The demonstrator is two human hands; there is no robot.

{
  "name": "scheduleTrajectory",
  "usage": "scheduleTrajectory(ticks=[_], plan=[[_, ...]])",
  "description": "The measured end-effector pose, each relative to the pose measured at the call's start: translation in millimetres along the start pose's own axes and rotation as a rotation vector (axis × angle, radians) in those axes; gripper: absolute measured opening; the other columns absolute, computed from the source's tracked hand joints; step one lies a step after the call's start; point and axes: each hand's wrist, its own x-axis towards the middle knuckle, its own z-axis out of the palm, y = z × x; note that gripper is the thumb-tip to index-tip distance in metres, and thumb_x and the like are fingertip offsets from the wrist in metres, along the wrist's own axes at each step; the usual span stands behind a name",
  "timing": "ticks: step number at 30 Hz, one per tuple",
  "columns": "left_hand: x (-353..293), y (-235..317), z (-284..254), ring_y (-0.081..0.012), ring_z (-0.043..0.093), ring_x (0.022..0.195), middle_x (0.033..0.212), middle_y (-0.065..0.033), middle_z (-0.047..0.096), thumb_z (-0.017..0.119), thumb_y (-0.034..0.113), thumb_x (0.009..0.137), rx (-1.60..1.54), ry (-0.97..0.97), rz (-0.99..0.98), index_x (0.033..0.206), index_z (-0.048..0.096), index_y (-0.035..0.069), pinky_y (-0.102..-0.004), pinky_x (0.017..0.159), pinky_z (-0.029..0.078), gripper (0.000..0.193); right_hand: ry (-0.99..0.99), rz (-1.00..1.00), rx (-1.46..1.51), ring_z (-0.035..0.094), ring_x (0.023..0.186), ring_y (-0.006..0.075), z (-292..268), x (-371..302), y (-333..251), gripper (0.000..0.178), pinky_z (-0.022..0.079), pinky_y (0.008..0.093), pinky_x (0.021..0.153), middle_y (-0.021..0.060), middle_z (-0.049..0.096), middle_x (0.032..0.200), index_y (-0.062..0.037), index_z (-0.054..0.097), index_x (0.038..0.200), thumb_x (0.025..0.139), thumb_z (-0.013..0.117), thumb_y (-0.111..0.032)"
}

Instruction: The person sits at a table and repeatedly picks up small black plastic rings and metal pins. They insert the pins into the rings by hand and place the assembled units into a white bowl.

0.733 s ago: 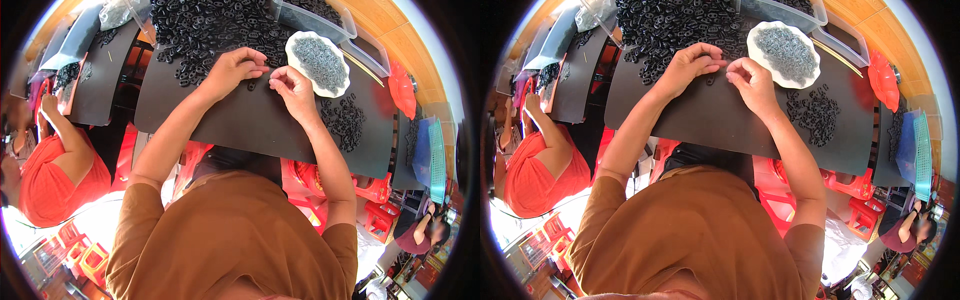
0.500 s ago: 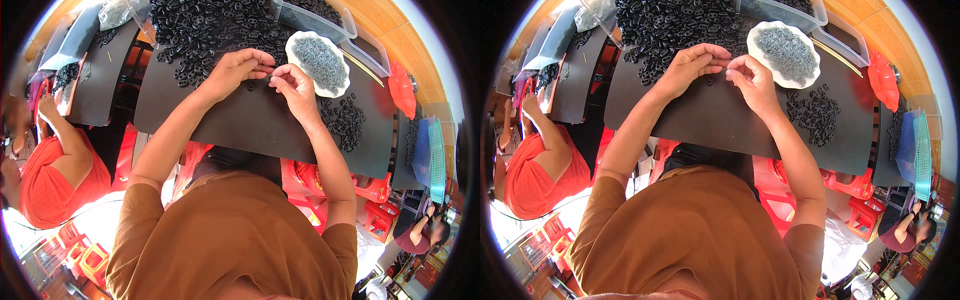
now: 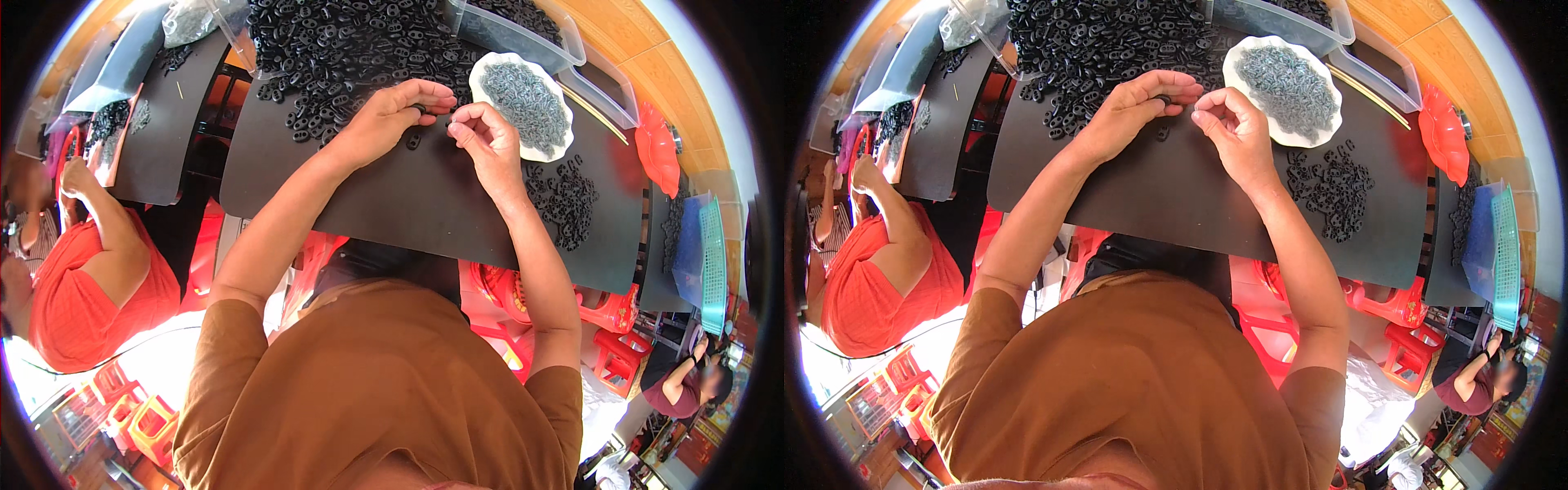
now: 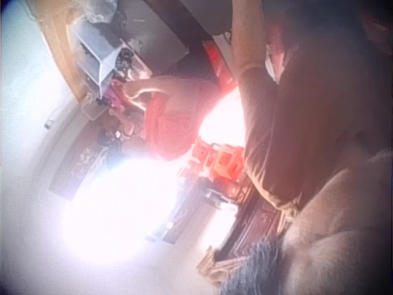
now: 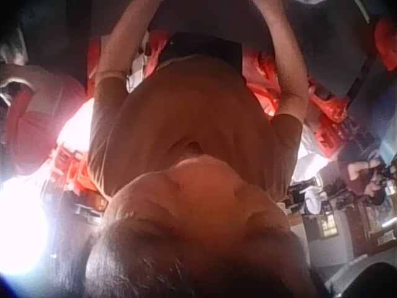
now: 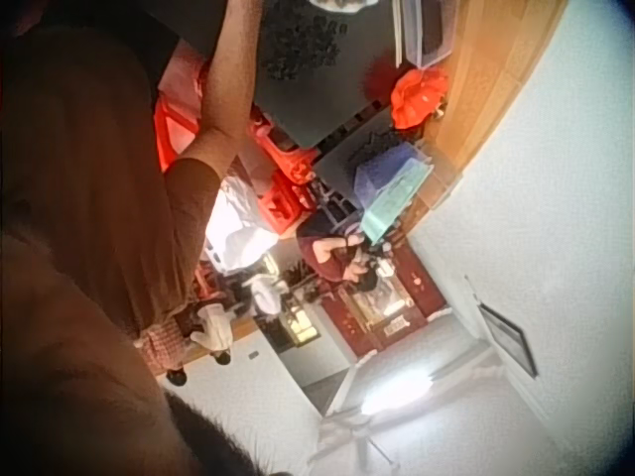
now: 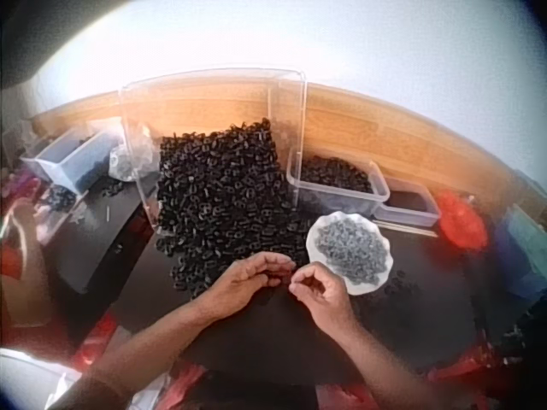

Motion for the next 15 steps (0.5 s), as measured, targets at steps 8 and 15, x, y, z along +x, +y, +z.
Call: scheduleTrajectory(ticks=[8,15], plan=[[-1.2,0.1,12.5,-0.0188,0.059,0.117,0.121,-0.0117,0.059,0.046,-0.011,0.09,-0.232,0.198,0.026,0.115,0.054,0.004,-0.0312,0.097,0.048,0.031,-0.016,0.026,0.077,0.06,0.078,0.0048,1.3,0.3,-5.8,0.006,0.047,0.0199,0.068,-0.0006,0.064,0.085,-0.0036,0.062,0.095,0.09,0.066,-0.003],[0.2,-5.6,7.9,-0.0107,0.062,0.101,0.103,-0.0044,0.066,0.061,-0.005,0.089,0.06,0.183,0.085,0.106,0.062,0.002,-0.0257,0.09,0.05,0.019,-0.072,0.056,0.032,0.061,0.08,0.0064,-0.6,-2.0,-3.5,0.006,0.049,0.0208,0.073,0.0006,0.065,0.088,-0.0021,0.062,0.095,0.091,0.067,-0.004]])
